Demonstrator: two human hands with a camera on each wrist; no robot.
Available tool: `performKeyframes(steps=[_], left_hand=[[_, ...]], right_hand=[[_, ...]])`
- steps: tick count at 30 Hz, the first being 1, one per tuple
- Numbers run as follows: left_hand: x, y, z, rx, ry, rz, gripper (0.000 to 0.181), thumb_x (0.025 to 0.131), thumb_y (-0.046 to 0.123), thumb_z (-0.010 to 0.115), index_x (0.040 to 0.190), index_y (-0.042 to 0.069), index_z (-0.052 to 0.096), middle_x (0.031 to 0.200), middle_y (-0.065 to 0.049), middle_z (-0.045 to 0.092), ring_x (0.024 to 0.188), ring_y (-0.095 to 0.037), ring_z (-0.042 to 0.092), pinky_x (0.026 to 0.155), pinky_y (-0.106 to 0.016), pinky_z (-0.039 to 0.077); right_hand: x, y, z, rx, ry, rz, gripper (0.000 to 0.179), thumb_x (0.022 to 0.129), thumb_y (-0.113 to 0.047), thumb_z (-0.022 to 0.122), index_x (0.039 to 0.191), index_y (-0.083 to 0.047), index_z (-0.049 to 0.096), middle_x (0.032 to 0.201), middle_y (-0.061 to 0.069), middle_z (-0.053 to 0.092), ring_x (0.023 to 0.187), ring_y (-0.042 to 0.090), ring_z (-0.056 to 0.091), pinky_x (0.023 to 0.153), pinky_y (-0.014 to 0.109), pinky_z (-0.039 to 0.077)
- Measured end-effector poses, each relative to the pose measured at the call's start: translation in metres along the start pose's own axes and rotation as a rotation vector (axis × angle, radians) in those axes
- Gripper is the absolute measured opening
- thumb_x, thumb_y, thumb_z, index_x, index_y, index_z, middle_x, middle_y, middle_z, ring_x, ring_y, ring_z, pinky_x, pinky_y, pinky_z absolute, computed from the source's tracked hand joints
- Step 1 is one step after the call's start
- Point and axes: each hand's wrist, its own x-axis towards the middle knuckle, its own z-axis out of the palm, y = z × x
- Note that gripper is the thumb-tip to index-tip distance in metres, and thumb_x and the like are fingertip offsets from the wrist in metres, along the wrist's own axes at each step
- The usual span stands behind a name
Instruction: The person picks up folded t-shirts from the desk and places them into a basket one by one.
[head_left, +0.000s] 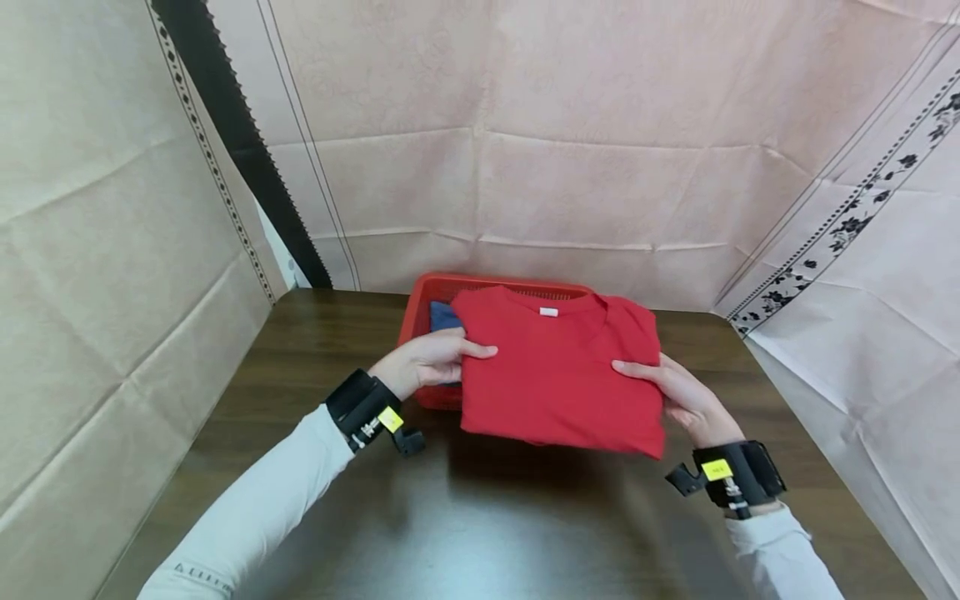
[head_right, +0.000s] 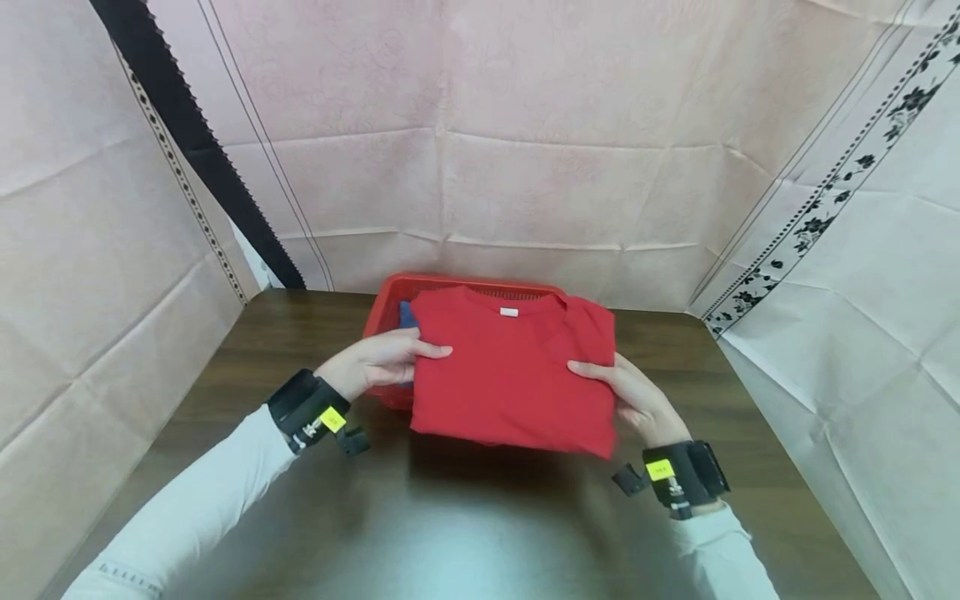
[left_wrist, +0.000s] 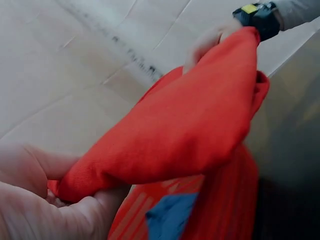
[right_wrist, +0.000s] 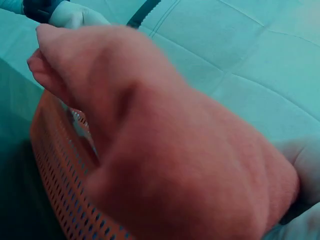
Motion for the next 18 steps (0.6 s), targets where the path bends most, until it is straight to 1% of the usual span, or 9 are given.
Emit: performKeyframes(steps=[4, 5, 7, 10, 12, 15, 18], left_hand=[[0.003, 0.014, -0.017, 0.011, 0.040, 0.007, 0.034, 0.092, 0.002, 0.050, 0.124, 0.008, 0.040, 0.116, -0.007, 0.052, 0.108, -0.022, 0.054, 0.076, -0.029, 0.056], [0.005, 0.017, -0.021, 0.017, 0.057, 0.009, 0.034, 0.092, 0.002, 0.050, 0.123, 0.009, 0.040, 0.115, -0.007, 0.052, 0.107, -0.021, 0.054, 0.075, -0.029, 0.056], [0.008, 0.023, -0.029, 0.022, 0.097, 0.013, 0.034, 0.091, 0.002, 0.051, 0.123, 0.009, 0.040, 0.114, -0.006, 0.053, 0.105, -0.021, 0.055, 0.074, -0.030, 0.056], [0.015, 0.029, -0.039, 0.033, 0.148, 0.013, 0.036, 0.091, 0.002, 0.052, 0.123, 0.011, 0.039, 0.114, -0.007, 0.053, 0.104, -0.021, 0.056, 0.073, -0.030, 0.055], [0.021, 0.032, -0.045, 0.032, 0.181, 0.003, 0.038, 0.090, 0.003, 0.054, 0.124, 0.011, 0.038, 0.114, -0.007, 0.053, 0.105, -0.021, 0.056, 0.072, -0.030, 0.056], [0.028, 0.033, -0.053, 0.036, 0.218, -0.010, 0.038, 0.090, 0.004, 0.054, 0.123, 0.011, 0.038, 0.114, -0.006, 0.052, 0.105, -0.021, 0.055, 0.070, -0.030, 0.056], [0.035, 0.033, -0.061, 0.040, 0.255, -0.017, 0.037, 0.090, 0.005, 0.054, 0.124, 0.009, 0.040, 0.114, -0.006, 0.053, 0.104, -0.021, 0.055, 0.071, -0.031, 0.055]], right_hand=[[0.022, -0.012, 0.011, 0.061, -0.043, -0.026, 0.056, 0.087, -0.026, 0.062, 0.132, -0.018, 0.030, 0.120, 0.006, 0.051, 0.103, 0.023, 0.058, 0.081, 0.034, 0.055], [0.028, -0.015, 0.013, 0.079, -0.057, -0.031, 0.057, 0.088, -0.025, 0.062, 0.133, -0.018, 0.029, 0.122, 0.006, 0.050, 0.104, 0.023, 0.057, 0.082, 0.035, 0.054], [0.039, -0.020, 0.017, 0.094, -0.060, -0.034, 0.059, 0.087, -0.025, 0.063, 0.134, -0.018, 0.029, 0.124, 0.007, 0.049, 0.106, 0.024, 0.055, 0.082, 0.035, 0.055], [0.055, -0.026, 0.023, 0.102, -0.043, -0.015, 0.063, 0.085, -0.026, 0.066, 0.136, -0.020, 0.029, 0.127, 0.007, 0.045, 0.110, 0.025, 0.052, 0.082, 0.036, 0.055], [0.065, -0.027, 0.026, 0.112, -0.022, 0.011, 0.067, 0.083, -0.027, 0.068, 0.137, -0.021, 0.029, 0.130, 0.007, 0.043, 0.113, 0.026, 0.049, 0.082, 0.036, 0.054], [0.080, -0.026, 0.028, 0.122, 0.007, 0.054, 0.073, 0.080, -0.028, 0.070, 0.138, -0.023, 0.027, 0.132, 0.006, 0.041, 0.116, 0.026, 0.046, 0.083, 0.037, 0.054], [0.094, -0.023, 0.031, 0.120, 0.038, 0.074, 0.081, 0.078, -0.028, 0.073, 0.141, -0.024, 0.023, 0.132, 0.005, 0.040, 0.116, 0.025, 0.044, 0.083, 0.037, 0.053]])
